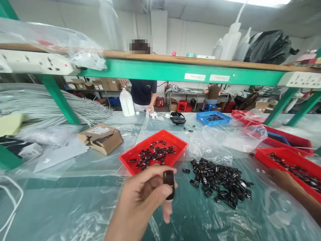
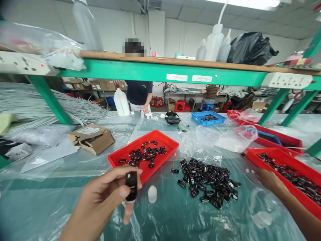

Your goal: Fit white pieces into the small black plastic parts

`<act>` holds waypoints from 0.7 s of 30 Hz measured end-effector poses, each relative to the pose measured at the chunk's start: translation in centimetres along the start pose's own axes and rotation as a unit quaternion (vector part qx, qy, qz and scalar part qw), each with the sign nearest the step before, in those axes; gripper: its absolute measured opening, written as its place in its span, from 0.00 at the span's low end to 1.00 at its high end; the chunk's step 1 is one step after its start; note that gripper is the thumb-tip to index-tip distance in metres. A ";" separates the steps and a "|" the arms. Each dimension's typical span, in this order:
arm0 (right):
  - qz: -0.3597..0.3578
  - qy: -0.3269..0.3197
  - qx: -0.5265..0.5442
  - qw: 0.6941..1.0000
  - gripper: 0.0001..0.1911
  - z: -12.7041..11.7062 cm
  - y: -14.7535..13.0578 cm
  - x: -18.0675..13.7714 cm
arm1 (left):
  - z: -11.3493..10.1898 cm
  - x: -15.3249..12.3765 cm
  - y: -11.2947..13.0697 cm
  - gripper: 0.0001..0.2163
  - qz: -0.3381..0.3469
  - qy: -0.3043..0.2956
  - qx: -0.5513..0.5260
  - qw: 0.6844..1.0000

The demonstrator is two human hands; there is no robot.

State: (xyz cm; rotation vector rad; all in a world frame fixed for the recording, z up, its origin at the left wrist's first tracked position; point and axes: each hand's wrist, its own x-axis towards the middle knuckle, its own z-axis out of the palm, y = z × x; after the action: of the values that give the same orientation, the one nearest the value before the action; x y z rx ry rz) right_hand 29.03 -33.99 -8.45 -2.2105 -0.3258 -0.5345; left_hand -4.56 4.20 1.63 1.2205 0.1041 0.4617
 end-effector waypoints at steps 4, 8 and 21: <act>0.013 -0.017 -0.011 1.000 0.11 -1.7 -5.4 -0.1 | 0.2 -0.2 0.4 0.09 -0.023 -0.006 -0.002 1.000; -0.057 -0.055 0.134 0.988 0.14 -0.3 -15.7 -4.2 | 0.4 -0.3 0.5 0.12 -0.009 -0.016 0.088 0.996; -0.168 -0.170 0.453 0.859 0.07 5.9 -29.4 -13.8 | 0.0 0.7 -1.5 0.12 0.187 -0.051 0.290 0.937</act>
State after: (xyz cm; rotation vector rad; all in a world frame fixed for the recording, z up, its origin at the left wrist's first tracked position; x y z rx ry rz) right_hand 6.70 -11.57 1.05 -1.3023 -0.9493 -0.0960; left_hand -3.53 4.06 0.38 1.8581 -0.0938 0.7281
